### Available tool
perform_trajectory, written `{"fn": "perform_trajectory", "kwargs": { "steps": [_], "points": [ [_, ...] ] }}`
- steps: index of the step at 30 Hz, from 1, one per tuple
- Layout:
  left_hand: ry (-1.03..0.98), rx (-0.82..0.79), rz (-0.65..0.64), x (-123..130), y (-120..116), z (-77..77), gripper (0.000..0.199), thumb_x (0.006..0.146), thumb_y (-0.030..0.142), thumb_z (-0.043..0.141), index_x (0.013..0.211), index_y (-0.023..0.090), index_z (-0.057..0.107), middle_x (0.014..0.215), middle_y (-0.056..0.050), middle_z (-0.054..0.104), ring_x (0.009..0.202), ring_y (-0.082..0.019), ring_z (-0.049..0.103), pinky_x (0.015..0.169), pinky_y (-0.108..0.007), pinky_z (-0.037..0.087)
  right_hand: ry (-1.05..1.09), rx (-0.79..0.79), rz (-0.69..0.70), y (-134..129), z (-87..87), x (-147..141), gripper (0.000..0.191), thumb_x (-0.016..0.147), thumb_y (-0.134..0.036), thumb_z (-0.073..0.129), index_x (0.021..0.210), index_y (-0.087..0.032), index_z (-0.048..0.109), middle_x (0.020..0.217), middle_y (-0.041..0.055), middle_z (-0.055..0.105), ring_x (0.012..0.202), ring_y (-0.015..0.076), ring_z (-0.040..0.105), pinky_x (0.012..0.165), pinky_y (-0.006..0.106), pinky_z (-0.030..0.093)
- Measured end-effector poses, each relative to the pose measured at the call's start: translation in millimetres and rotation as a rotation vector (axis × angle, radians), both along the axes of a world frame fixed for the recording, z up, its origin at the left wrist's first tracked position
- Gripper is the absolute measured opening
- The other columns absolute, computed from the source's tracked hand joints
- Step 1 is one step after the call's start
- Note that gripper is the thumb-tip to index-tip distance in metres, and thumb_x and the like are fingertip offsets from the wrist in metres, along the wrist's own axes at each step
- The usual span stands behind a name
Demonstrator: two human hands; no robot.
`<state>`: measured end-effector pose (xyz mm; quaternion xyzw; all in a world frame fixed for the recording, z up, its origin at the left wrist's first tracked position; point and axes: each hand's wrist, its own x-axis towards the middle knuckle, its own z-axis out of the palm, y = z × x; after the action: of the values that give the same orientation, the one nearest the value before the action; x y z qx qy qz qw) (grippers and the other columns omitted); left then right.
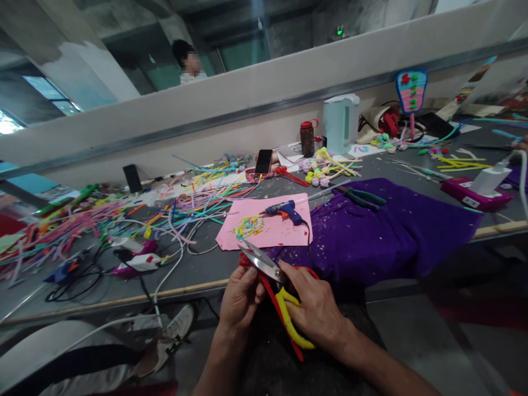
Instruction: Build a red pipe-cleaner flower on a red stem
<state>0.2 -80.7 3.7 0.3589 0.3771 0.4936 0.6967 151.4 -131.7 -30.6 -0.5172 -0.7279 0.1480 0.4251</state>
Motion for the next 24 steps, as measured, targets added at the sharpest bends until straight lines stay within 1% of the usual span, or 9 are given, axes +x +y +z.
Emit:
{"fn": "perform_trajectory", "kwargs": {
  "steps": [5, 9, 11, 13, 16, 18, 20, 24],
  "points": [
    [-0.007, 0.009, 0.004, 0, 0, 0.0, 0.03, 0.063, 0.037, 0.071, 0.072, 0.013, 0.057, 0.038, 0.005, 0.05, 0.029, -0.003, 0.036, 0.03, -0.011, 0.024, 0.001, -0.01, 0.011, 1, -6.0, 1, 0.065, 0.071, -0.006, 0.046, 0.132, -0.024, 0.033, 0.104, 0.0075, 0.059, 0.09, 0.0212, 0.059, 0.074, 0.035, 0.051],
    [-0.023, 0.006, 0.009, -1, 1, -0.1, 0.028, 0.064, 0.036, 0.071, 0.07, 0.013, 0.056, 0.037, 0.005, 0.049, 0.029, -0.003, 0.037, 0.03, -0.011, 0.026, 0.052, 0.014, 0.041, 1, -7.5, 1, 0.062, 0.074, -0.008, 0.047, 0.132, -0.024, 0.034, 0.107, 0.0071, 0.059, 0.093, 0.0192, 0.059, 0.078, 0.032, 0.05],
    [-0.052, -0.006, 0.01, -2, 2, -0.1, 0.027, 0.064, 0.035, 0.071, 0.07, 0.013, 0.056, 0.038, 0.005, 0.049, 0.029, -0.002, 0.037, 0.03, -0.011, 0.026, 0.101, 0.011, 0.032, 0, -4.5, 3, 0.058, 0.076, -0.012, 0.051, 0.13, -0.024, 0.036, 0.108, 0.0064, 0.06, 0.092, 0.0179, 0.06, 0.079, 0.029, 0.05],
    [-0.097, -0.034, 0.005, -3, 3, -0.2, 0.027, 0.064, 0.034, 0.072, 0.071, 0.012, 0.056, 0.042, 0.005, 0.051, 0.03, -0.002, 0.037, 0.03, -0.01, 0.027, 0.131, -0.031, 0.01, -2, 0.8, 6, 0.056, 0.076, -0.02, 0.057, 0.128, -0.023, 0.038, 0.108, 0.0057, 0.061, 0.089, 0.0174, 0.061, 0.079, 0.028, 0.05],
    [-0.16, -0.07, -0.021, -4, 5, -1.2, 0.028, 0.062, 0.033, 0.073, 0.072, 0.012, 0.057, 0.047, 0.004, 0.053, 0.031, -0.001, 0.036, 0.029, -0.01, 0.027, 0.113, -0.107, -0.008, -6, 9.0, 11, 0.058, 0.074, -0.027, 0.062, 0.127, -0.024, 0.039, 0.103, 0.0044, 0.061, 0.082, 0.0167, 0.061, 0.075, 0.028, 0.051],
    [-0.181, -0.068, -0.041, -4, 5, -2.3, 0.027, 0.064, 0.033, 0.072, 0.071, 0.012, 0.057, 0.043, 0.005, 0.05, 0.03, -0.001, 0.035, 0.029, -0.01, 0.027, 0.073, -0.123, -0.005, -10, 11.8, 12, 0.058, 0.074, -0.028, 0.061, 0.127, -0.024, 0.038, 0.099, 0.004, 0.061, 0.078, 0.0164, 0.06, 0.071, 0.029, 0.051],
    [-0.2, -0.057, -0.052, -4, 4, -3.1, 0.026, 0.065, 0.032, 0.072, 0.071, 0.013, 0.056, 0.039, 0.006, 0.047, 0.029, -0.001, 0.035, 0.03, -0.01, 0.028, 0.022, -0.105, 0.0, -12, 11.9, 11, 0.057, 0.075, -0.026, 0.06, 0.127, -0.023, 0.038, 0.096, 0.0047, 0.061, 0.078, 0.017, 0.06, 0.07, 0.03, 0.05],
    [-0.211, -0.044, -0.031, -2, 4, -1.8, 0.026, 0.063, 0.031, 0.073, 0.071, 0.012, 0.057, 0.04, 0.006, 0.048, 0.028, -0.001, 0.037, 0.03, -0.009, 0.028, -0.045, -0.041, -0.021, -12, 7.9, 5, 0.055, 0.075, -0.018, 0.053, 0.128, -0.021, 0.038, 0.092, 0.0056, 0.059, 0.078, 0.0176, 0.059, 0.068, 0.031, 0.048]
  ]
}}
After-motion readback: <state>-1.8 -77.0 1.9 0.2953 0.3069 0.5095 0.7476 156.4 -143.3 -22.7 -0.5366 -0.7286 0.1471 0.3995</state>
